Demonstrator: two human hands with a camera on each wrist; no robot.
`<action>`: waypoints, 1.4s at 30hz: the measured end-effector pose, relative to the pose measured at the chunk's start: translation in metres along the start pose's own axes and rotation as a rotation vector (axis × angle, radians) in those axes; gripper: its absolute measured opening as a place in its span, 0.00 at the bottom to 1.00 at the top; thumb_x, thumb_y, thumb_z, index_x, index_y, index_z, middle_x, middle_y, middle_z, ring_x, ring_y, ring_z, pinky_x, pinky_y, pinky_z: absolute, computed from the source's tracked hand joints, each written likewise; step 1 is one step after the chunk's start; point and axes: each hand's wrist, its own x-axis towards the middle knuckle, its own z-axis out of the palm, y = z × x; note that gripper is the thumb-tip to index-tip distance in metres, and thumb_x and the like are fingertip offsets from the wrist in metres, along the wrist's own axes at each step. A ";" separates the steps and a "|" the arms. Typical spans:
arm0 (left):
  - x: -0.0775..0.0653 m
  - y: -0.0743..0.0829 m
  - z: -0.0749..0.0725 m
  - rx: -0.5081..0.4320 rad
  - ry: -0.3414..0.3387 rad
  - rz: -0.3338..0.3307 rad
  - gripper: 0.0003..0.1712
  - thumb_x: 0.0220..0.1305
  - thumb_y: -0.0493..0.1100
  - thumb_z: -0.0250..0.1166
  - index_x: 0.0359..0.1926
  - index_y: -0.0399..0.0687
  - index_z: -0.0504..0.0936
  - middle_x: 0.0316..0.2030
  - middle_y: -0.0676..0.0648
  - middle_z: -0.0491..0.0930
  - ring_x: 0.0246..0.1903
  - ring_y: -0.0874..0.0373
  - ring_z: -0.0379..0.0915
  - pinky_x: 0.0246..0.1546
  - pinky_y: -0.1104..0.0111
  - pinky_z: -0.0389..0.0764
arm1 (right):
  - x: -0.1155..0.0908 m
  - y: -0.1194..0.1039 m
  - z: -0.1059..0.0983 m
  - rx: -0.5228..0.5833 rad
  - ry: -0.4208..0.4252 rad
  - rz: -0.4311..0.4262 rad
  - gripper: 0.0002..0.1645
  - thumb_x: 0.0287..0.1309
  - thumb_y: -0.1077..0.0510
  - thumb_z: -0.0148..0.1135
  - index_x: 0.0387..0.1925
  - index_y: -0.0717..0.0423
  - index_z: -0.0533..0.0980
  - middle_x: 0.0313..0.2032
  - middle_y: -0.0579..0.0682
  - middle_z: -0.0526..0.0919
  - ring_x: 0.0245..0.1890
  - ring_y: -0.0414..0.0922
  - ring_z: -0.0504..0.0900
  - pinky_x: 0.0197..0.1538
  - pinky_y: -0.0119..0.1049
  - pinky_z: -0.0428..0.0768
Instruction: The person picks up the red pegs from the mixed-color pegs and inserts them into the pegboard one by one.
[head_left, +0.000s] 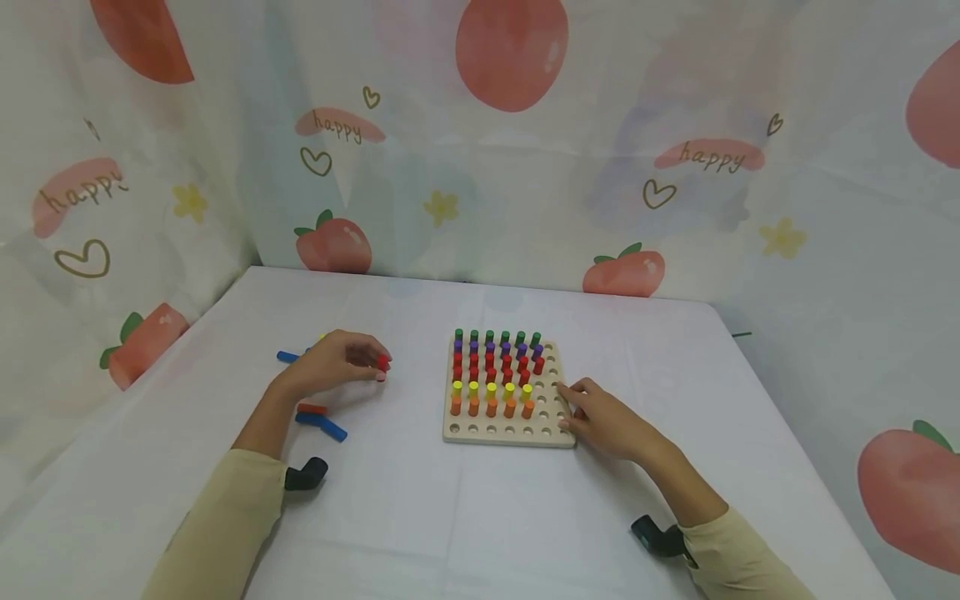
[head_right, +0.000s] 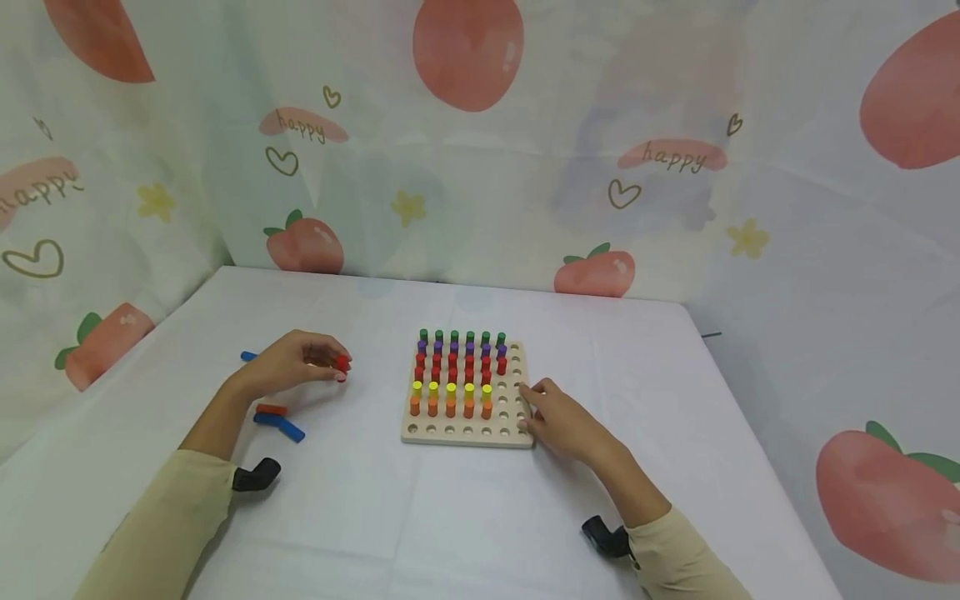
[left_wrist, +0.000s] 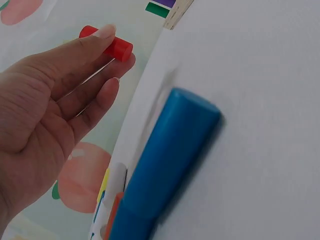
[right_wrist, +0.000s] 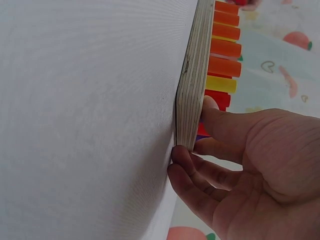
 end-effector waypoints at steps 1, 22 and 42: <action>0.002 0.000 0.001 0.001 0.003 0.005 0.15 0.65 0.37 0.74 0.52 0.39 0.86 0.42 0.50 0.87 0.44 0.53 0.85 0.51 0.65 0.82 | 0.000 0.000 0.000 -0.002 0.000 -0.002 0.37 0.69 0.56 0.68 0.72 0.68 0.68 0.53 0.59 0.75 0.39 0.44 0.74 0.43 0.39 0.80; 0.041 0.024 0.025 0.044 0.002 0.019 0.18 0.66 0.38 0.73 0.55 0.40 0.85 0.45 0.50 0.86 0.46 0.55 0.83 0.54 0.59 0.82 | 0.000 0.001 -0.001 -0.001 -0.005 0.015 0.37 0.69 0.55 0.68 0.72 0.67 0.67 0.54 0.59 0.75 0.40 0.45 0.74 0.43 0.38 0.80; 0.061 0.041 0.047 0.045 0.002 0.057 0.18 0.66 0.40 0.74 0.55 0.43 0.86 0.43 0.52 0.86 0.45 0.56 0.83 0.52 0.61 0.83 | -0.001 -0.002 -0.001 -0.001 -0.005 0.026 0.37 0.69 0.55 0.68 0.73 0.66 0.67 0.54 0.59 0.75 0.38 0.44 0.74 0.41 0.36 0.79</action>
